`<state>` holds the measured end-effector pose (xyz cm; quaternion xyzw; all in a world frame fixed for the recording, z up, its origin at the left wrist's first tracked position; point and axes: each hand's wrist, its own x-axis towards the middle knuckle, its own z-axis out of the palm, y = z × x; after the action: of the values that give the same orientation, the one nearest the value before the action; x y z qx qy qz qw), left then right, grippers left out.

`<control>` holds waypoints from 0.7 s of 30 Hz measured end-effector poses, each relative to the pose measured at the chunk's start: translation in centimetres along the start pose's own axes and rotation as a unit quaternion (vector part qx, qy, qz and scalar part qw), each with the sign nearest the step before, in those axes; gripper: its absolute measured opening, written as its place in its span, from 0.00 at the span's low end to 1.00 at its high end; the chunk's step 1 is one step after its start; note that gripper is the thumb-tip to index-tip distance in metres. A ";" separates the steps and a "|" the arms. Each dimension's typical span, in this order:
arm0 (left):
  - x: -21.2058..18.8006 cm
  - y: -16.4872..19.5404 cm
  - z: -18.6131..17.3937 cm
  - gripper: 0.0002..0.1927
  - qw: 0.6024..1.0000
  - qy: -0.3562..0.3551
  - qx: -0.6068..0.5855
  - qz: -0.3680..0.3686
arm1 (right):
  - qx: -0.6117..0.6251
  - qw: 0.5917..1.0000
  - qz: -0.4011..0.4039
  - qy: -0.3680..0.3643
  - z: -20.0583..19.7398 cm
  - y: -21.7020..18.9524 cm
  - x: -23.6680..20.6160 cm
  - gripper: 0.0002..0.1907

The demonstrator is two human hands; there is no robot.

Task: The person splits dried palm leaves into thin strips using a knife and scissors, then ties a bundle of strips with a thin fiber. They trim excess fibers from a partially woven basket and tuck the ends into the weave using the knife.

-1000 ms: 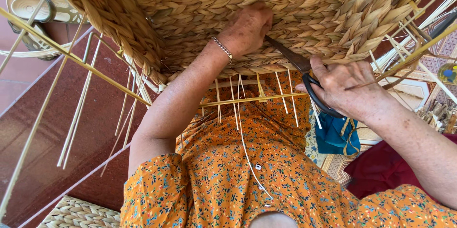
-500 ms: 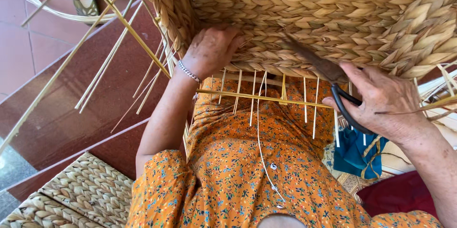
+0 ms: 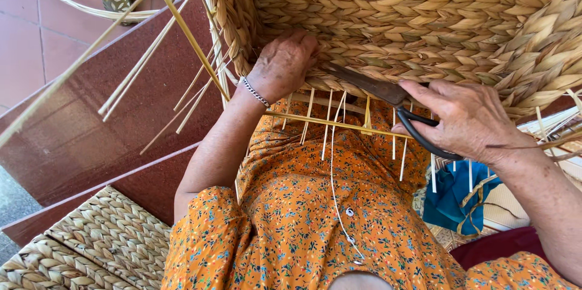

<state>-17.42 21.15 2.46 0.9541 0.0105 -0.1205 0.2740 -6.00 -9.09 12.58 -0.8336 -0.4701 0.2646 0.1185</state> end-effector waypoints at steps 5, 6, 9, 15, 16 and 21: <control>0.2 -0.3 1.1 0.14 0.998 0.052 0.006 0.036 | -0.022 1.000 -0.004 0.009 0.4 -0.6 0.3 0.39; 0.2 -0.4 1.1 0.14 0.999 -0.018 0.032 0.005 | -0.028 1.000 0.002 -0.003 0.4 -0.6 0.3 0.39; 0.4 -1.0 1.1 0.12 0.996 -0.077 0.018 -0.046 | -0.028 0.999 0.017 -0.026 0.3 -0.7 0.4 0.39; 0.0 -1.3 0.3 0.05 0.982 0.066 -0.153 -0.086 | 0.017 1.000 0.007 -0.017 0.3 -0.6 0.8 0.39; -0.2 -1.2 0.1 0.07 0.979 0.088 -0.172 -0.060 | 0.013 1.000 0.014 -0.020 0.4 -0.7 0.8 0.39; -0.6 -0.3 -0.9 0.08 0.985 0.079 -0.153 -0.015 | 0.020 1.000 0.004 0.016 0.7 -0.7 0.4 0.39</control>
<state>-17.83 21.91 3.18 0.9071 0.0652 -0.0458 0.4134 -6.70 -8.40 12.14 -0.8369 -0.4596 0.2614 0.1419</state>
